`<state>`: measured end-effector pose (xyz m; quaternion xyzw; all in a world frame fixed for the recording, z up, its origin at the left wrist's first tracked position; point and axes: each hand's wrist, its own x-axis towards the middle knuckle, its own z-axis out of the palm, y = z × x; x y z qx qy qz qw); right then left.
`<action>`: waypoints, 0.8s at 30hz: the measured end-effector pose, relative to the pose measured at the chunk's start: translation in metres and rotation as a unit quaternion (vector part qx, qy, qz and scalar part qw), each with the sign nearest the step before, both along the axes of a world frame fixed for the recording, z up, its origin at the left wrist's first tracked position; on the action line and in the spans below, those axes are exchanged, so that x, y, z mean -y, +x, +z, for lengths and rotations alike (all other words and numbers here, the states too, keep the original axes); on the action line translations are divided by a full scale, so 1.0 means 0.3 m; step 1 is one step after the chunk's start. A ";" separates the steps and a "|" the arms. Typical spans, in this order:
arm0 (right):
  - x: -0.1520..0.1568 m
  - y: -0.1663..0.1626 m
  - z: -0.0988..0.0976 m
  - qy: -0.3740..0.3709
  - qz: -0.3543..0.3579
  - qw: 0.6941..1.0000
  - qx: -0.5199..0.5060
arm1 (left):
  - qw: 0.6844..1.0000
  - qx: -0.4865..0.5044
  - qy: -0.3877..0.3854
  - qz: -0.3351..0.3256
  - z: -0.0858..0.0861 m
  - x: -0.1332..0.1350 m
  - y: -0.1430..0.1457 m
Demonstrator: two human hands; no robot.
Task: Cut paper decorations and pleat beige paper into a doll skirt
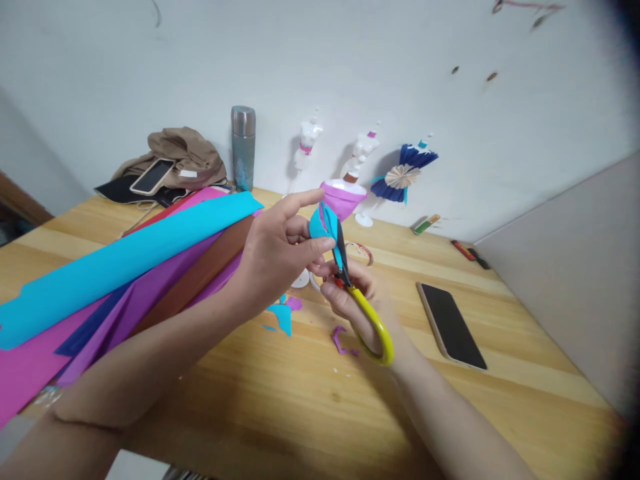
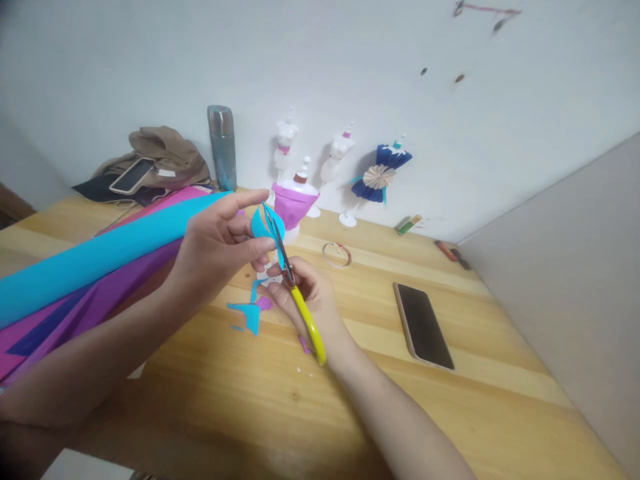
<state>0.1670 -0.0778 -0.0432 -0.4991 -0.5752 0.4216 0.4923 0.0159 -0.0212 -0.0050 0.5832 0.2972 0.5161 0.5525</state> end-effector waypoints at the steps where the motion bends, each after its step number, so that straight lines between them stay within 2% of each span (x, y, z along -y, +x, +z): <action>1: 0.000 0.000 0.000 0.000 0.000 1.000 -0.001 | 1.000 -0.001 0.001 -0.001 0.000 -0.001 -0.001; 14: 0.002 -0.001 0.006 -0.010 0.017 1.000 -0.008 | 0.999 -0.008 -0.003 -0.031 0.014 -0.008 -0.016; 24: 0.003 -0.001 0.010 -0.017 0.019 0.999 -0.020 | 1.000 -0.013 -0.004 -0.026 0.018 -0.009 -0.017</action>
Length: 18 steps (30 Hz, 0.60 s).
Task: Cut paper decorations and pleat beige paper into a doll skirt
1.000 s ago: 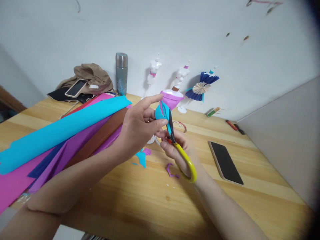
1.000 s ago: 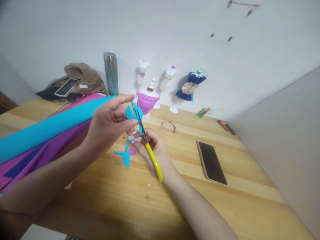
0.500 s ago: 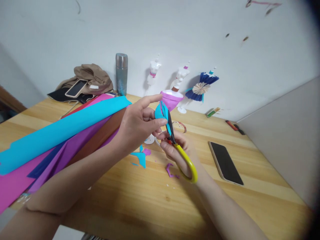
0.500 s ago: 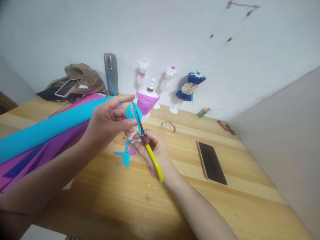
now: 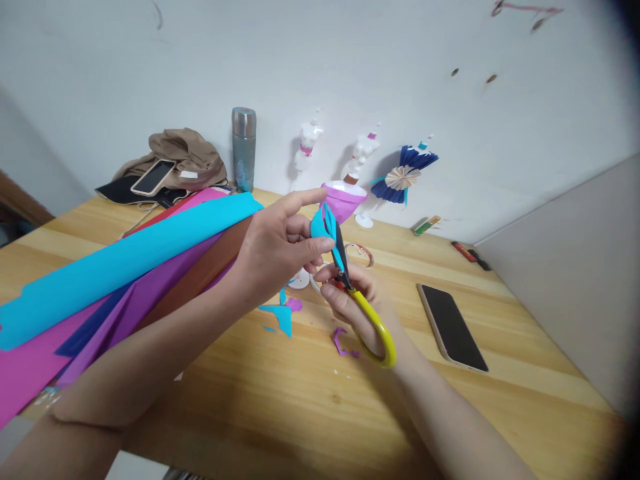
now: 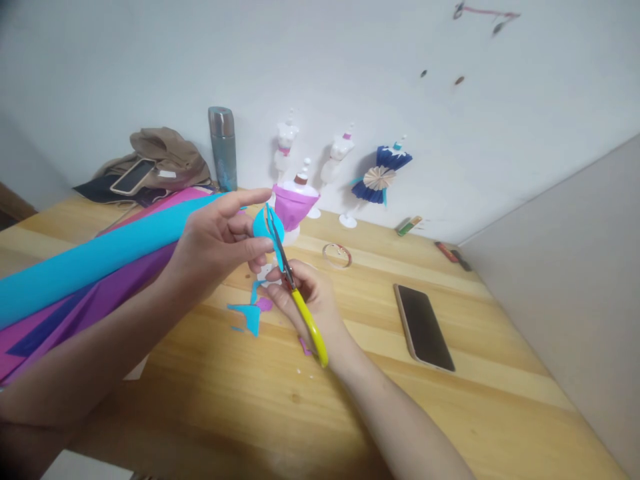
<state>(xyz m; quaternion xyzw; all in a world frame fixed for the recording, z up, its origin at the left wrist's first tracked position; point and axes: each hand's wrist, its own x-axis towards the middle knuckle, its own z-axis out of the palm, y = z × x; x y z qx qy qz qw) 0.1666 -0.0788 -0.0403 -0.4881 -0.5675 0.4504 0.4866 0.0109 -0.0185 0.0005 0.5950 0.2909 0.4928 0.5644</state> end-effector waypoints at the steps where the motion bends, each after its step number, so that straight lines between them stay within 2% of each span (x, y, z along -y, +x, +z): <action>1: 0.000 0.003 -0.001 0.003 0.002 1.000 0.002 | 1.000 0.001 0.001 0.000 0.000 0.000 0.000; 9: -0.002 0.024 -0.012 0.004 0.007 0.999 0.033 | 0.999 -0.010 0.048 0.019 -0.012 -0.005 -0.004; 18: -0.004 0.003 0.002 -0.006 0.001 1.000 0.022 | 0.998 0.000 0.051 0.029 -0.015 -0.008 -0.002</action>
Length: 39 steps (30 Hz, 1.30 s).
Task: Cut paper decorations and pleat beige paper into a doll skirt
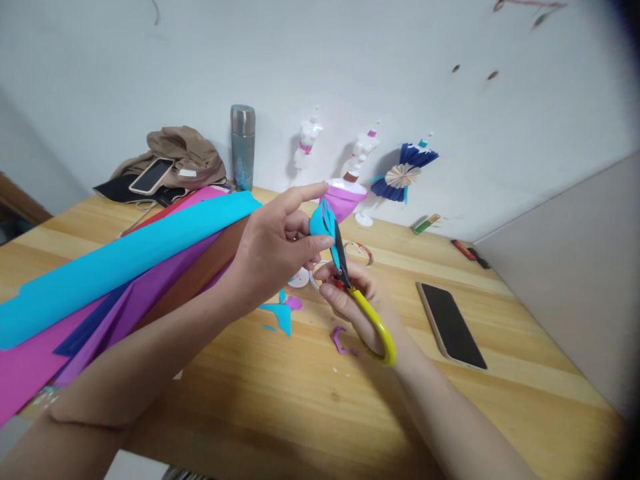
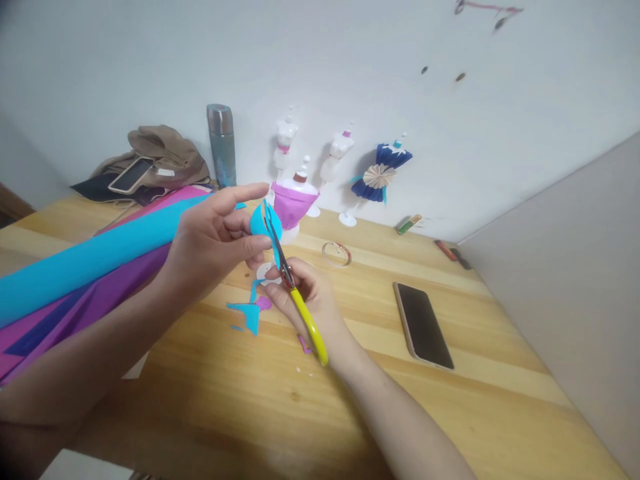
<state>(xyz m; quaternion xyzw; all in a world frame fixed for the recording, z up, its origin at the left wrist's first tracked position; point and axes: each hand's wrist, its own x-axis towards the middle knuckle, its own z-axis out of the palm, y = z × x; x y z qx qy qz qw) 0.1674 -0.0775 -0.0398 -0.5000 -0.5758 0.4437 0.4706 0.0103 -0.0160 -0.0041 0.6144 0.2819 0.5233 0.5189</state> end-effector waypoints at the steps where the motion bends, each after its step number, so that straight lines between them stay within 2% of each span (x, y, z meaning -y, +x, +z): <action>1: 0.000 -0.001 0.001 0.000 0.000 1.000 0.001 | 1.000 0.001 0.000 0.000 0.000 0.000 0.000; 19: 0.005 0.006 -0.001 0.032 -0.005 0.999 0.023 | 1.000 -0.001 -0.015 -0.013 0.002 0.001 0.002; 25: 0.004 0.006 -0.004 0.020 -0.015 1.000 0.015 | 1.000 0.007 -0.010 -0.017 -0.003 0.001 0.000; 36: 0.002 -0.003 0.006 0.028 -0.036 0.999 0.007 | 0.999 0.023 -0.004 0.046 -0.021 0.033 0.029; 39: 0.003 0.002 0.008 0.031 -0.034 0.999 0.011 | 0.999 0.029 -0.011 0.041 -0.019 0.036 0.030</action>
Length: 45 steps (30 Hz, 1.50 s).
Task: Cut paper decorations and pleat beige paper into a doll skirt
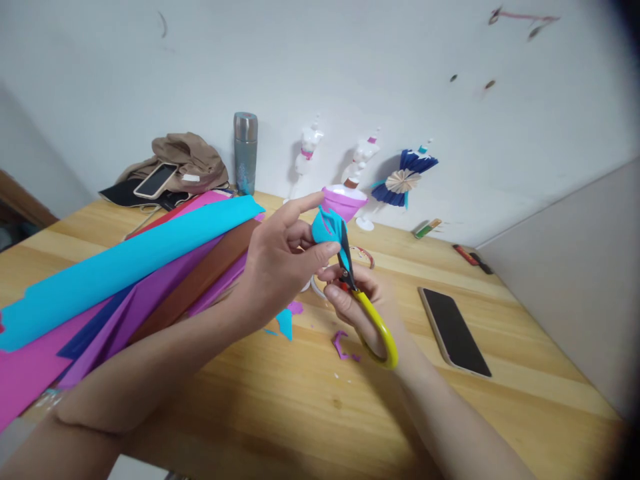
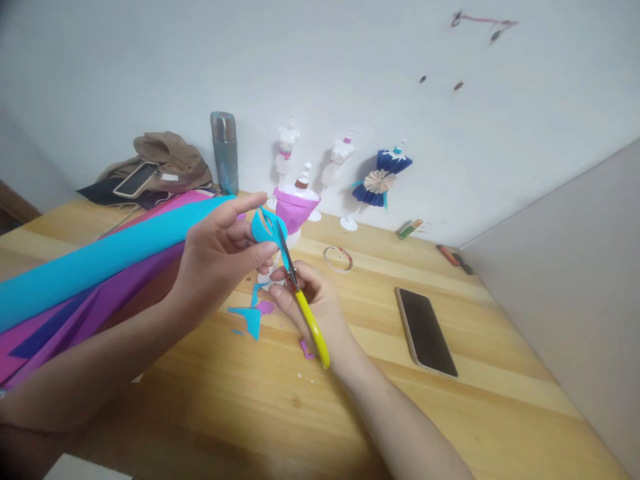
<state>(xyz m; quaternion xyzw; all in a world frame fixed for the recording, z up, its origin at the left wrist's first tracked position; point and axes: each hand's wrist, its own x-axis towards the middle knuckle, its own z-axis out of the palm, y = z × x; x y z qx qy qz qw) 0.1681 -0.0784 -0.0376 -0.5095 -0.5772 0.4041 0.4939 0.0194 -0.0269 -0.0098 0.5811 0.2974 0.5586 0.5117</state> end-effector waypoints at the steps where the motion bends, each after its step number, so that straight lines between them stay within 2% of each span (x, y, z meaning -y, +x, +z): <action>1: 0.001 0.002 0.000 -0.001 -0.001 1.000 0.003 | 1.000 0.003 -0.003 -0.003 0.002 -0.001 -0.001; 14: 0.007 -0.001 0.003 -0.019 0.011 1.000 -0.011 | 0.999 0.022 -0.024 -0.014 0.017 0.000 -0.002; 38: 0.007 0.003 -0.012 -0.002 0.015 0.999 -0.032 | 0.999 0.027 -0.026 -0.009 0.011 0.012 0.005; 45: 0.008 0.001 -0.012 0.001 0.009 1.000 -0.022 | 0.998 0.027 -0.051 -0.017 0.015 0.021 0.005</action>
